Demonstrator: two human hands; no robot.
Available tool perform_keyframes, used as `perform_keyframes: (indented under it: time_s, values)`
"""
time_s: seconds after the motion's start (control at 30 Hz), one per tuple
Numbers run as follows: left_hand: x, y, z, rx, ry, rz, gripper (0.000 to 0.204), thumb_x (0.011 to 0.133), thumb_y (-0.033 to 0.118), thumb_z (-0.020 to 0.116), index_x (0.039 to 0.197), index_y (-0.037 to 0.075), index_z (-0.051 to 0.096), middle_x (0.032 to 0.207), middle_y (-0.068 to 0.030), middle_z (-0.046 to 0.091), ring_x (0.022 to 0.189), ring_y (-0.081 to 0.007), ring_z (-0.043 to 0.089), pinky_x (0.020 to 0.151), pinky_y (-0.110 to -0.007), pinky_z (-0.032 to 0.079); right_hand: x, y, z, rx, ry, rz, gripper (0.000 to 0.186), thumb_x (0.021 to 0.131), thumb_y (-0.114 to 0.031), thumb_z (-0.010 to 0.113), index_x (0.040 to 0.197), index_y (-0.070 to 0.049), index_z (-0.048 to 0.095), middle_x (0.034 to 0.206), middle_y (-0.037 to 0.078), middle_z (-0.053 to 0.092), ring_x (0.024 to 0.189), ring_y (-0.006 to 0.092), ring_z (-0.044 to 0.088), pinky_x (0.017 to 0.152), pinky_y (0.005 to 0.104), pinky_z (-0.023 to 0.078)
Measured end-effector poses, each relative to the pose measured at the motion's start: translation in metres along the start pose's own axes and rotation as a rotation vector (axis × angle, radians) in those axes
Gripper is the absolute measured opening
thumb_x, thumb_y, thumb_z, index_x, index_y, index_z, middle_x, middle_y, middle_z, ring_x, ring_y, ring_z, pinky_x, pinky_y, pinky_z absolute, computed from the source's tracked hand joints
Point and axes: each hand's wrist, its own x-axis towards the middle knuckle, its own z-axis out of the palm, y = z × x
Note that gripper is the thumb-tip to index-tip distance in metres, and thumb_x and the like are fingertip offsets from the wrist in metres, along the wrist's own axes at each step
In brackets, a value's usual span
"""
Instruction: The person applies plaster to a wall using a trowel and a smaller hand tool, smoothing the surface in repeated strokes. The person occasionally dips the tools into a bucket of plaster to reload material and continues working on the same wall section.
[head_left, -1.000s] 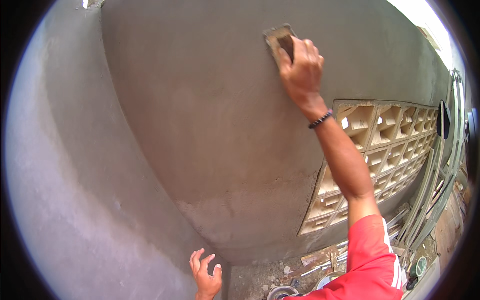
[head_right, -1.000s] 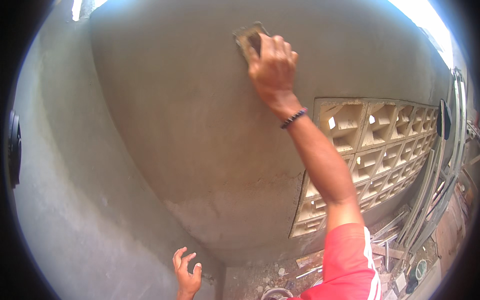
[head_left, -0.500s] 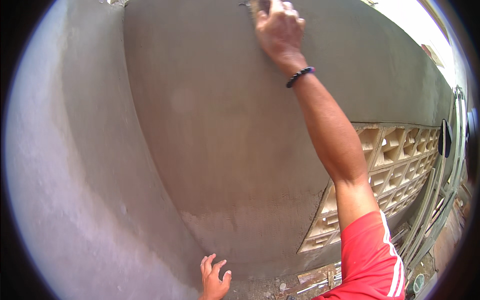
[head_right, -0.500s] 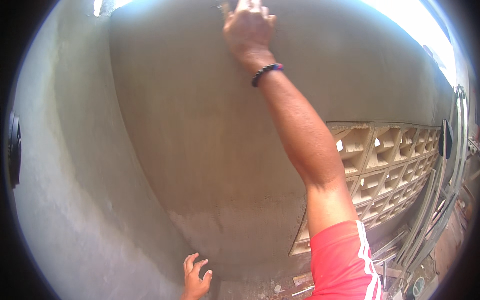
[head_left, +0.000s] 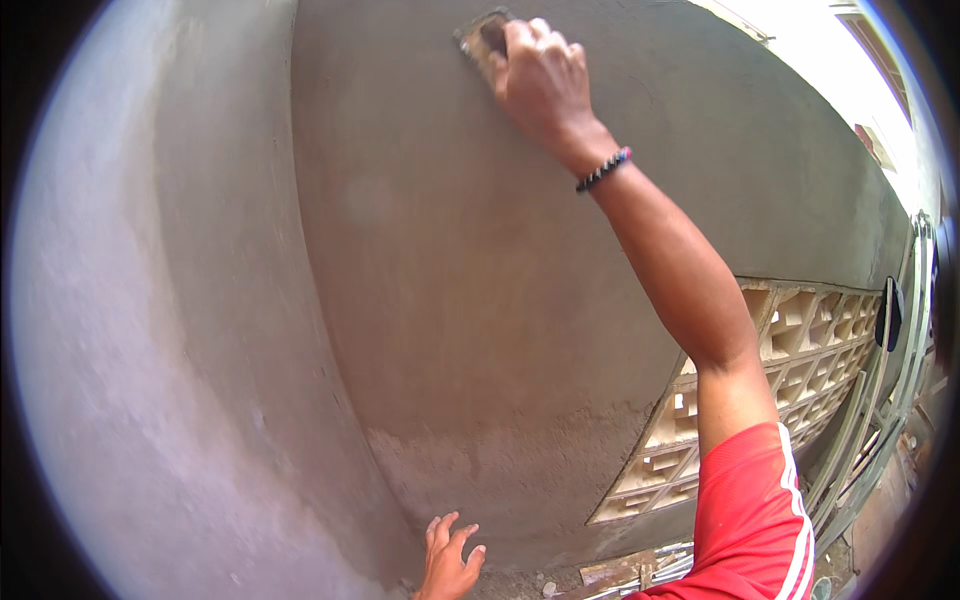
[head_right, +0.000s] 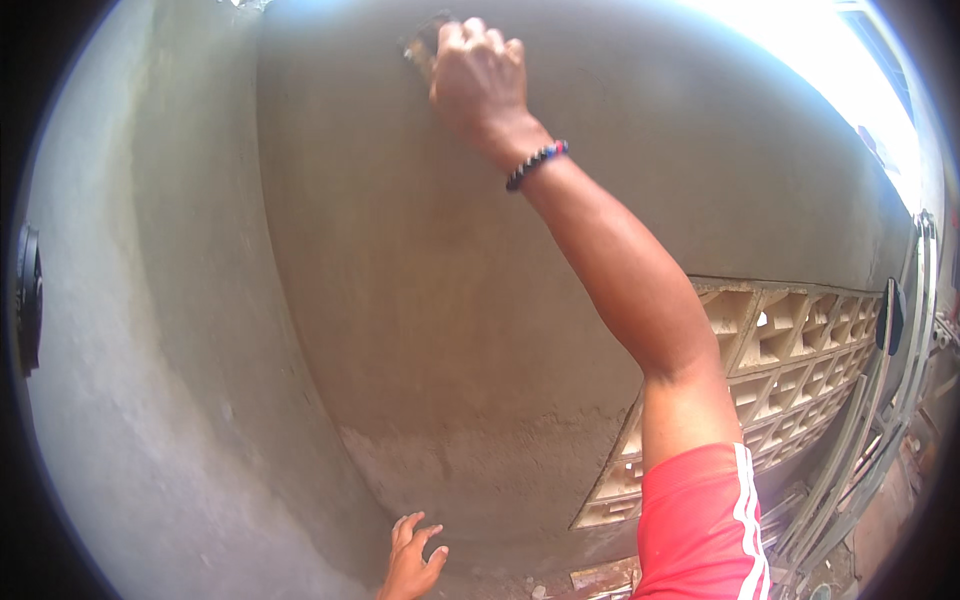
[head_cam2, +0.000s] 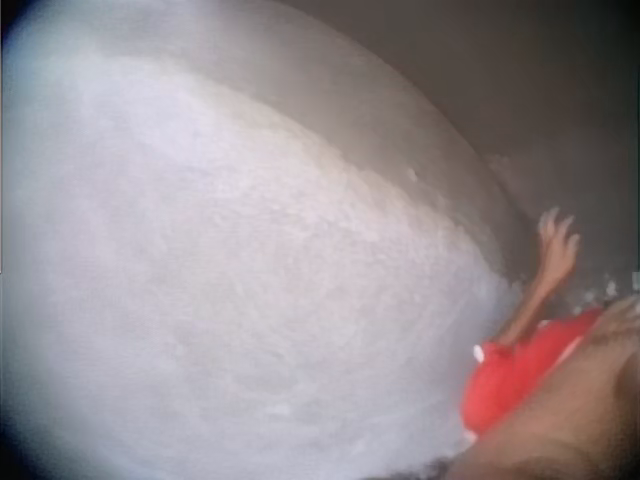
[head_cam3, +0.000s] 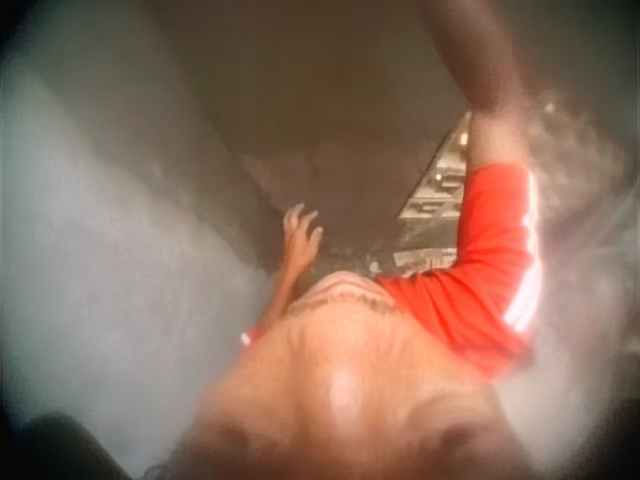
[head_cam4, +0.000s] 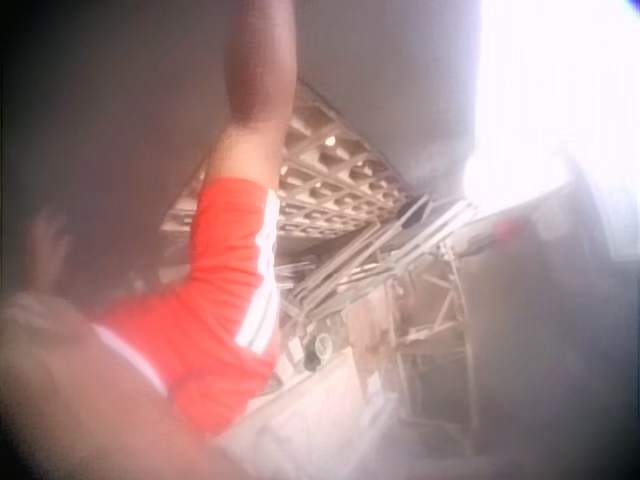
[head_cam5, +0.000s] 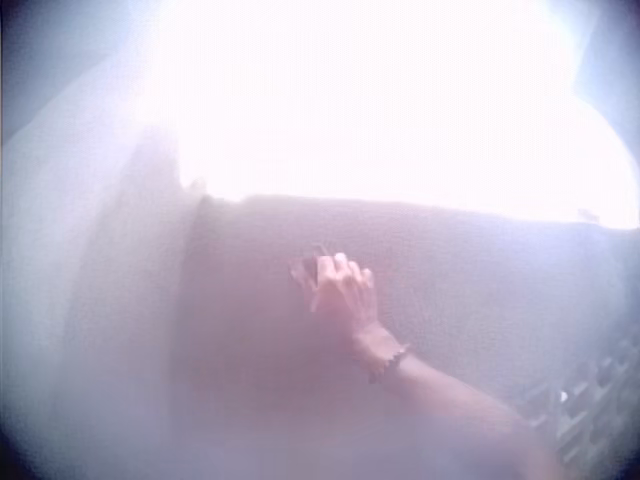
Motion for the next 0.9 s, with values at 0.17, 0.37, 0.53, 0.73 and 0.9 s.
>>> perform_keyframes:
  time_s: [0.17,0.37,0.53,0.73,0.9]
  values:
    - [-0.016,-0.01,0.004,-0.08,-0.007,0.04,0.039,0.081,0.02,0.071,0.116,0.004,0.065,0.14,-0.0288,0.042,0.131,-0.0542,0.033,0.109,-0.059,0.029,-0.164,-0.011,-0.044,0.221,-0.344,-0.444,0.024,0.084,-0.018,0.071,0.105,-0.009,0.062,0.092,0.006,0.06,0.085,0.0231,0.059,0.073,0.035,0.041]
    - [-0.025,-0.033,0.019,-0.058,-0.09,0.043,0.041,0.08,0.02,0.072,0.118,0.006,0.065,0.139,-0.0252,0.045,0.132,-0.047,0.036,0.11,-0.053,0.032,-0.148,0.065,-0.078,-0.051,-0.009,0.073,0.025,0.086,-0.014,0.067,0.11,-0.008,0.061,0.092,0.008,0.059,0.088,0.0278,0.058,0.073,0.0385,0.041]
    - [-0.021,-0.013,0.003,-0.059,-0.175,0.09,0.04,0.083,0.019,0.069,0.12,0.004,0.064,0.141,-0.0281,0.043,0.131,-0.0525,0.035,0.11,-0.056,0.031,-0.276,-0.034,-0.072,0.205,-0.393,-0.388,0.03,0.079,-0.012,0.07,0.108,-0.011,0.063,0.081,0.003,0.053,0.079,0.0158,0.054,0.068,0.037,0.039]
    - [-0.038,-0.033,0.017,-0.1,-0.23,-0.058,0.04,0.083,0.02,0.07,0.119,0.004,0.064,0.139,-0.0286,0.044,0.131,-0.051,0.035,0.109,-0.053,0.032,-0.2,0.048,-0.089,-0.037,-0.04,0.141,0.032,0.083,-0.014,0.07,0.114,-0.011,0.061,0.085,0.003,0.057,0.079,0.0202,0.056,0.07,0.037,0.039]
    - [-0.03,-0.006,-0.002,-0.017,-0.221,0.114,0.038,0.084,0.02,0.07,0.118,0.003,0.064,0.137,-0.0271,0.047,0.127,-0.0486,0.04,0.108,-0.054,0.033,-0.301,0.023,-0.099,0.21,-0.37,-0.108,0.033,0.084,-0.013,0.069,0.115,-0.008,0.06,0.088,0.007,0.058,0.081,0.0256,0.056,0.072,0.0391,0.041]
